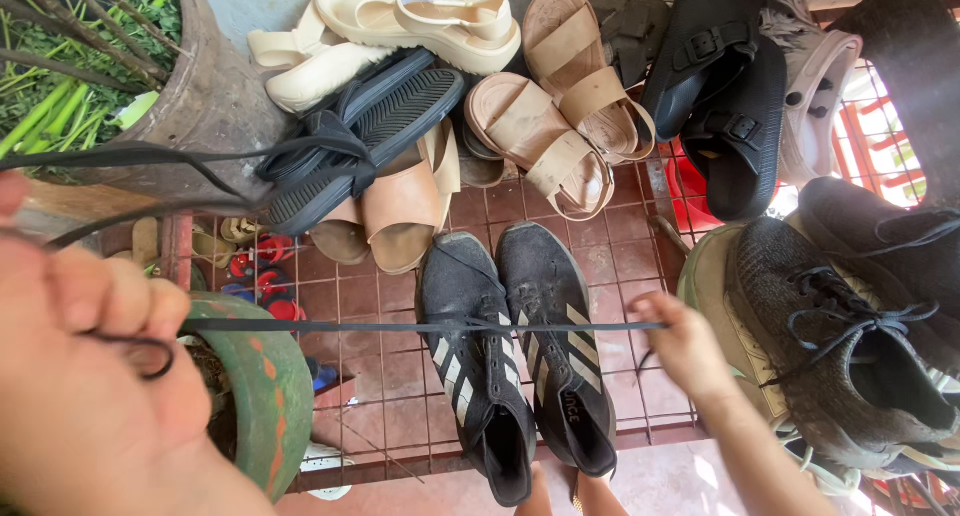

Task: The person unlaces a pair of black sneakers, then relaces them. They pull the laces out of the eyelets, then thread them back through and tie the laces.

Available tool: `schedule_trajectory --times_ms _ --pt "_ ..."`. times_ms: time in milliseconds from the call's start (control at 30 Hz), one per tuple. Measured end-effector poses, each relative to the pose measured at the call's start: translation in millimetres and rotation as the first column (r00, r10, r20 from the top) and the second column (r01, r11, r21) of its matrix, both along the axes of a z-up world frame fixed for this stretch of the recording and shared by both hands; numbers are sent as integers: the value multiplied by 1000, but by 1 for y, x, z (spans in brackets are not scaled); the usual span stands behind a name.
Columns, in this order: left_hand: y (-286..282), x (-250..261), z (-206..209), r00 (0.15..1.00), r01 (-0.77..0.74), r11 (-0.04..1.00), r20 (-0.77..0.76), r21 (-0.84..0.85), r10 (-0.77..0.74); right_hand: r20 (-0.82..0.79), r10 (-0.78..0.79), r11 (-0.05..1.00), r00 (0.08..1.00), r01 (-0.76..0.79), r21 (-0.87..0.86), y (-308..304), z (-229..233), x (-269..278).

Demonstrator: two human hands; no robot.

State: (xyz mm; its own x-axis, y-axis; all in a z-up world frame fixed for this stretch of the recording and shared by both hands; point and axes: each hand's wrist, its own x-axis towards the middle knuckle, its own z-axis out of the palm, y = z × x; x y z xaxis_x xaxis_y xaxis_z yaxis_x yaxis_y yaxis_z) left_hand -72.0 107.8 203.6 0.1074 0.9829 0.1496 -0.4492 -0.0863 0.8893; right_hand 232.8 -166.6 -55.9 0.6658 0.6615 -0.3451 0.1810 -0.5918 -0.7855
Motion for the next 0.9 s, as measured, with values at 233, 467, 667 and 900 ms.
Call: schedule_trajectory --times_ms 233,467,667,900 --pt "-49 83 -106 94 306 924 -958 -231 -271 -60 -37 989 998 28 -143 11 49 20" --pt "-137 110 -137 397 657 741 -899 140 -183 -229 334 940 914 -304 154 29 86 -19" --pt "-126 95 -152 449 539 758 -635 -368 -628 -583 255 964 771 -158 213 4 86 28" --pt "-80 61 -200 558 145 955 -776 -260 -295 -592 50 825 804 301 478 -21 85 84"
